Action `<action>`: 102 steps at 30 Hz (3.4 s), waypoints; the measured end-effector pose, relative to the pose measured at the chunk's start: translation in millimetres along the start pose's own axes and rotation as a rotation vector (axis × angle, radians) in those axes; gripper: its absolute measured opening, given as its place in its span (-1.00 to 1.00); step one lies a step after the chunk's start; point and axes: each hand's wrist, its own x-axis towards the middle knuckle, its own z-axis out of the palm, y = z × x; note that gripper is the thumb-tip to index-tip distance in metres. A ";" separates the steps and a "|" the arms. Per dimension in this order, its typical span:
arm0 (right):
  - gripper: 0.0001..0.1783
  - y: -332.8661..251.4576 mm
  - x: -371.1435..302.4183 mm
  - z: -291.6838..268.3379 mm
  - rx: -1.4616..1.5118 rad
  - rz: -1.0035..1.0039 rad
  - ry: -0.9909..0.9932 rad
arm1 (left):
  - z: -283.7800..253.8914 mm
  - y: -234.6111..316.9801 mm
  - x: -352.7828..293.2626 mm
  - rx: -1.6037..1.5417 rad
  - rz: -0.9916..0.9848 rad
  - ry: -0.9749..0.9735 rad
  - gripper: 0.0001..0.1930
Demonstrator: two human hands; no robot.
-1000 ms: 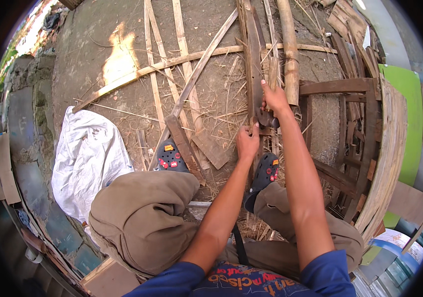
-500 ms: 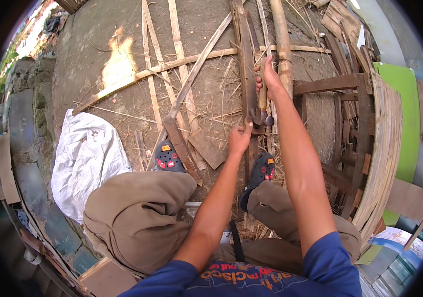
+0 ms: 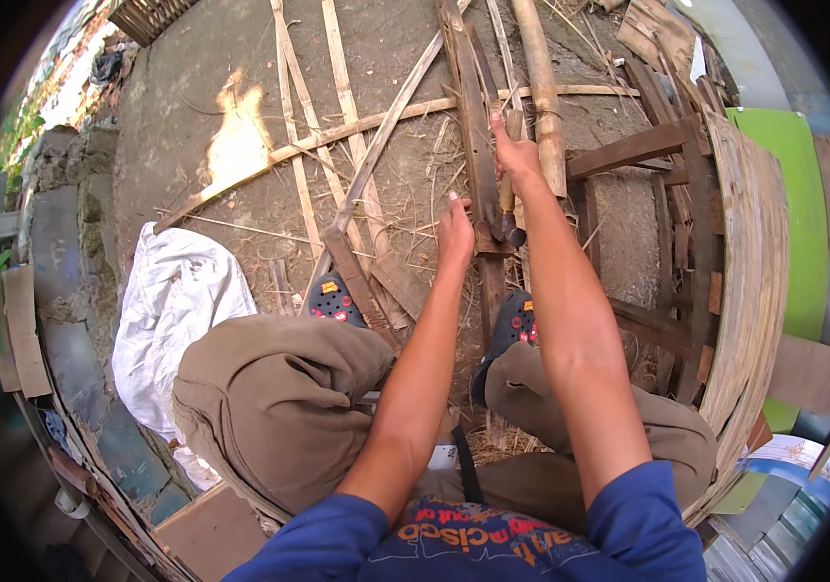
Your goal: The person sits on the ground and uses a hammer to repeatedly strike a piece of wood, splitting it into smaller pieces. The person handles the wood pieces and the hammer throughout the task.
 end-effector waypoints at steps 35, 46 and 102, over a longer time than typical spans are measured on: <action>-0.16 10.5 -8.1 27.4 -0.048 -0.248 0.029 | -108.8 133.4 -100.1 0.251 0.116 -0.121 -0.27; -0.03 12.8 -10.1 15.1 -0.019 -0.218 0.058 | -36.9 13.1 -73.4 0.264 0.033 -0.201 -0.20; -0.53 -35.3 -24.4 25.9 0.500 -0.173 -0.084 | 37.0 -11.1 54.8 -0.475 0.158 -0.232 -0.14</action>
